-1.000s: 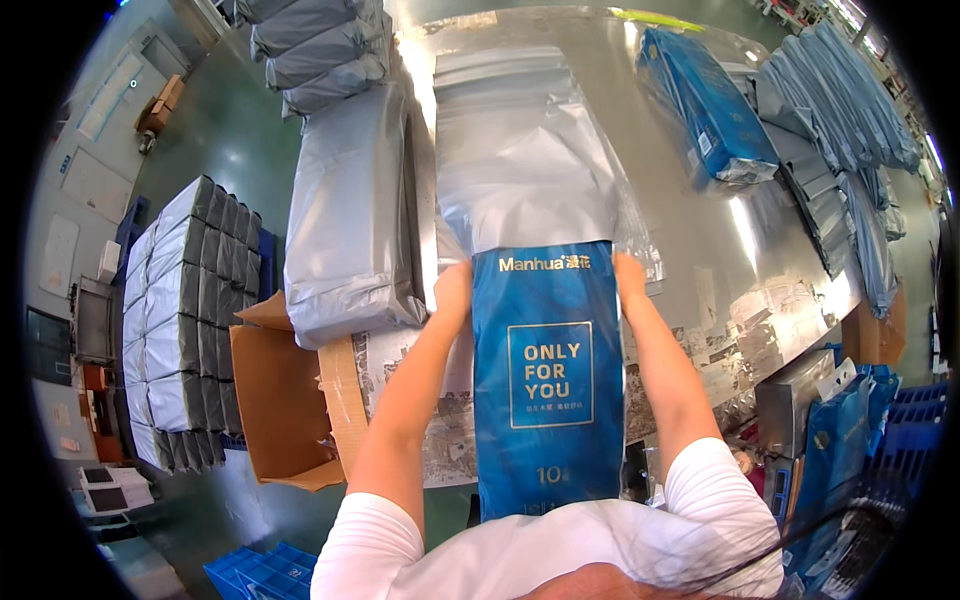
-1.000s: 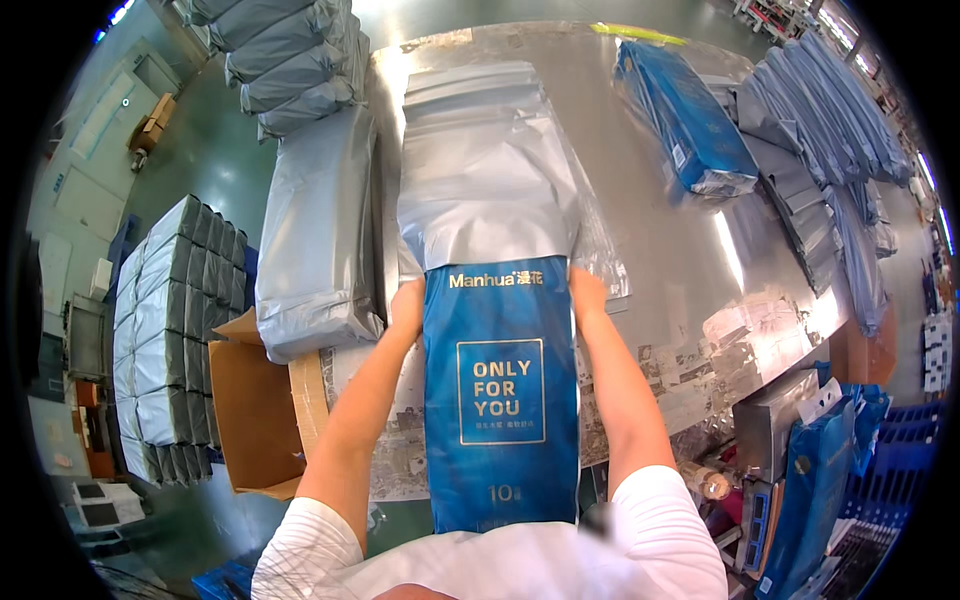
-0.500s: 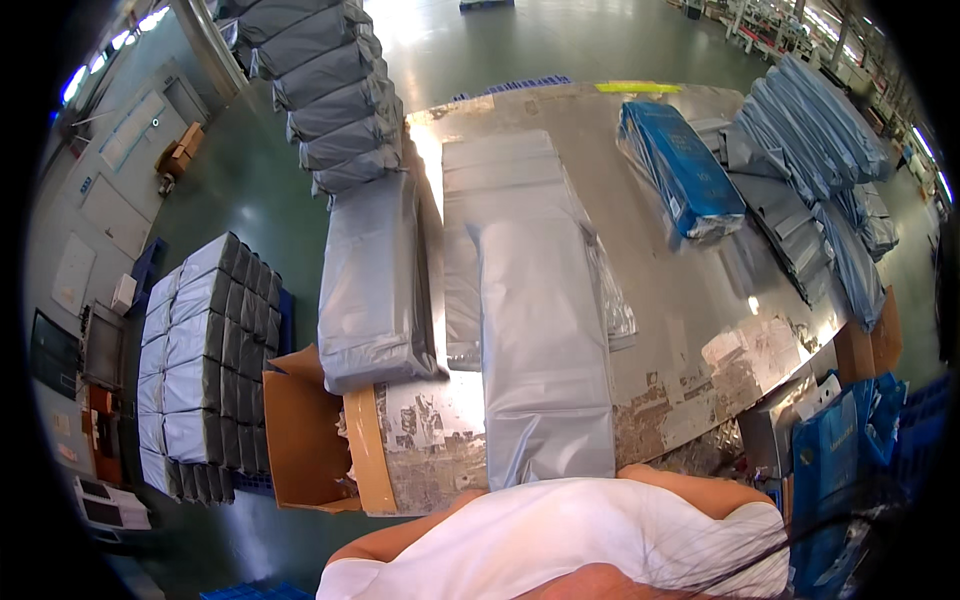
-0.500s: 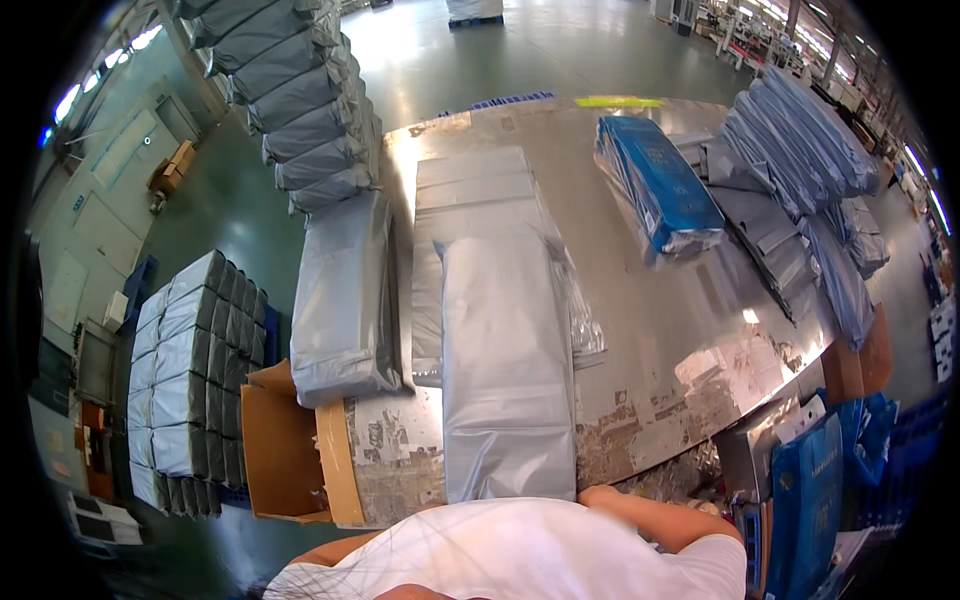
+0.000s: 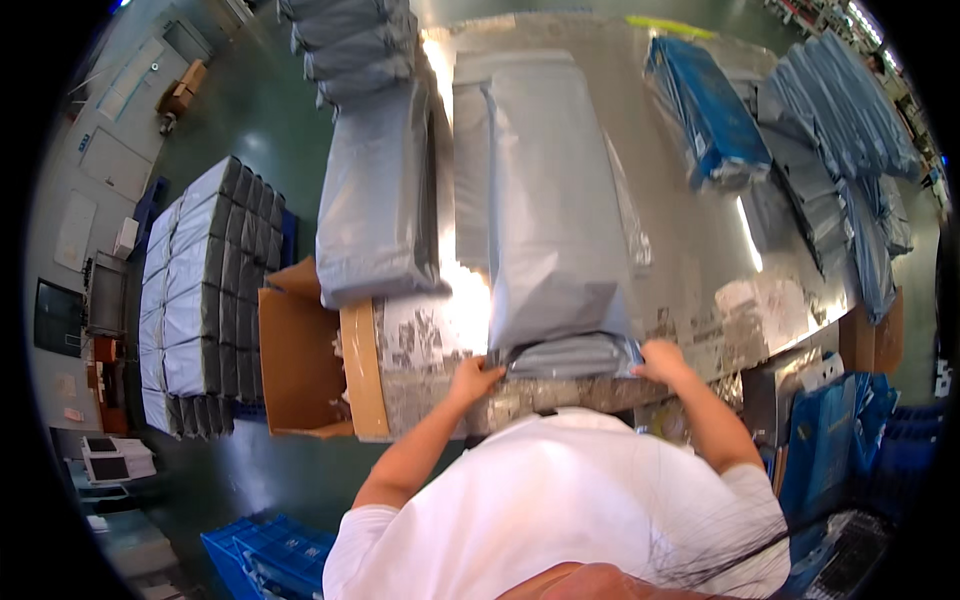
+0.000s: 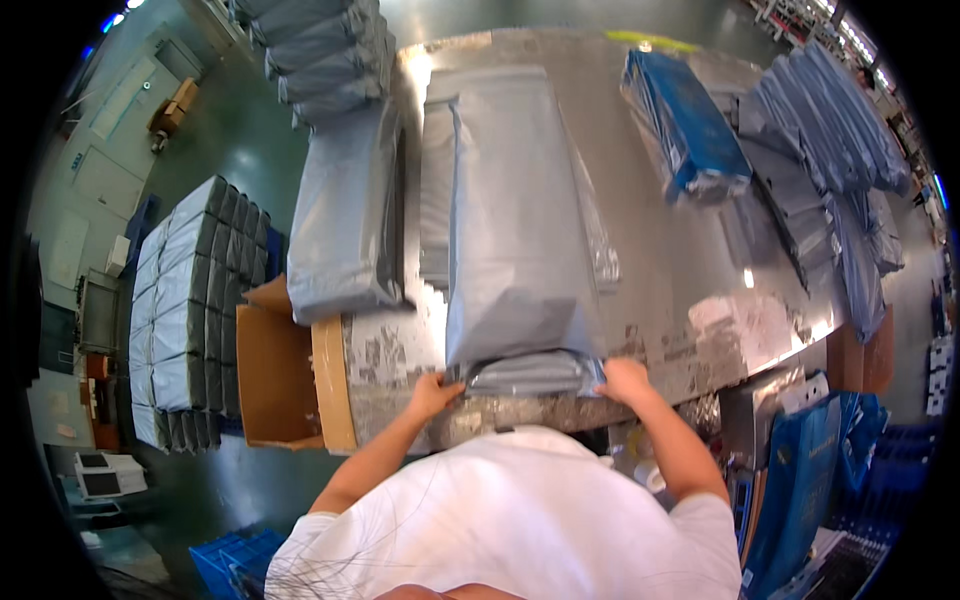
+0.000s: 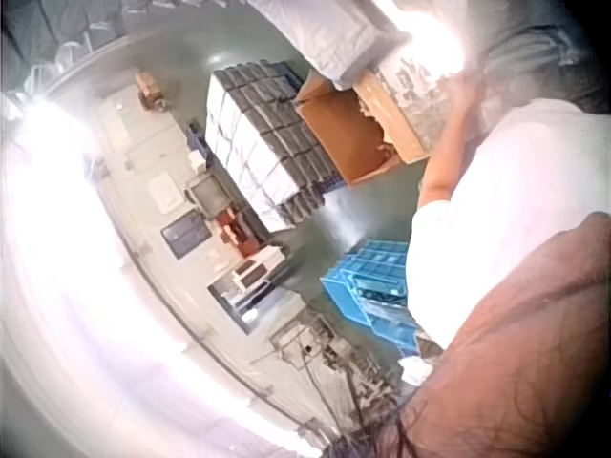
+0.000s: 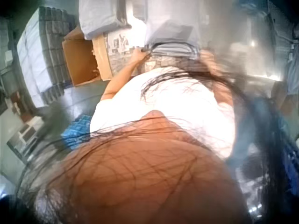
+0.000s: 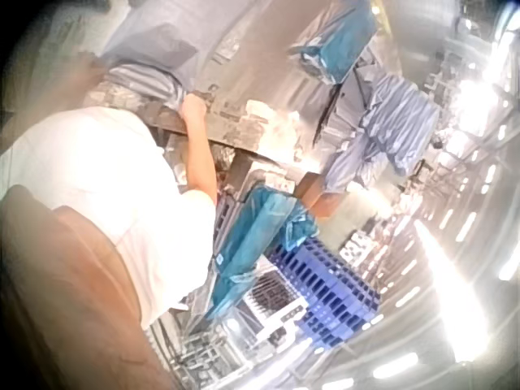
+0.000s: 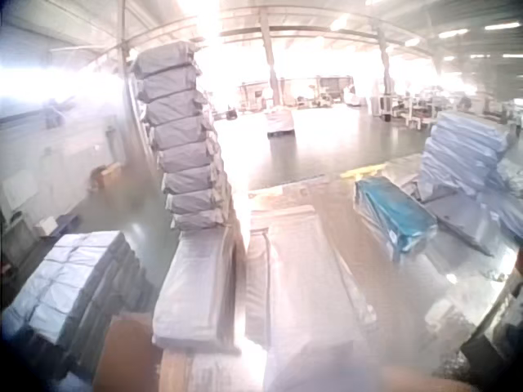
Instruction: The person repeatedly picks up blue rectangular packages, places them into clear plastic bags, seals the bags, and drops them into a blue crate. The process is repeated continuously throughout the clip.
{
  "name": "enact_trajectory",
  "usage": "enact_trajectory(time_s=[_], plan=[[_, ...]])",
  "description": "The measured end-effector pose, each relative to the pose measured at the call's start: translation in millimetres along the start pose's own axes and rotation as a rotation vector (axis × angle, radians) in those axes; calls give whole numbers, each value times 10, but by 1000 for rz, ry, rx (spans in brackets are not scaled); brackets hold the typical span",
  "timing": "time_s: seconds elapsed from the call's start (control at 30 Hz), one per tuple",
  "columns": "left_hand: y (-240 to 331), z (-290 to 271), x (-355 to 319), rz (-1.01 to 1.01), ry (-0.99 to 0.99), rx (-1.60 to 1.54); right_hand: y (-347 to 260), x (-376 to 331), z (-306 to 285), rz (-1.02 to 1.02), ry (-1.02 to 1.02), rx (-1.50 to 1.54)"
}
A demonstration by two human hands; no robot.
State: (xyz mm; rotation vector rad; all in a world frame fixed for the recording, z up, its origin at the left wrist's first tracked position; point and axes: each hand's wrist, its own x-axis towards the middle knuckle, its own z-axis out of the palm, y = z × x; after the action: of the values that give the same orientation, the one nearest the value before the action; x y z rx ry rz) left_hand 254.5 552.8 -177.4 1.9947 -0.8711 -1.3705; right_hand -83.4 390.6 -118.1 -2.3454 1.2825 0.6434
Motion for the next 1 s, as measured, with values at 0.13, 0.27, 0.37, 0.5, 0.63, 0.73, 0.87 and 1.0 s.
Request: enact_trajectory(time_s=[0.13, 0.27, 0.37, 0.5, 0.63, 0.73, 0.87, 1.0], plan=[[-50, -77, -121, -95, 21, -218, -665, -179, -260, -160, 232, -49], [-122, -98, -212, -106, -47, -396, -861, -164, 224, -648, 679, -52], [-82, -114, -260, -96, -128, -487, -1126, -131, 408, -594, 411, 316], [-113, -37, -217, 58, -201, -474, -2051, 209, 321, -619, 699, 767], [-104, -2, -226, 66, -224, -453, -2057, 400, 508, -315, 350, 1337], [-271, -45, -199, -6, -200, -422, -1225, -285, 594, -172, 602, 1319], [-314, -248, -195, -86, -265, -396, 461, -1467, 2164, -73, -116, 140], [-120, -463, -238, 452, 179, 491, 506, -1302, 1402, 231, -23, -37]])
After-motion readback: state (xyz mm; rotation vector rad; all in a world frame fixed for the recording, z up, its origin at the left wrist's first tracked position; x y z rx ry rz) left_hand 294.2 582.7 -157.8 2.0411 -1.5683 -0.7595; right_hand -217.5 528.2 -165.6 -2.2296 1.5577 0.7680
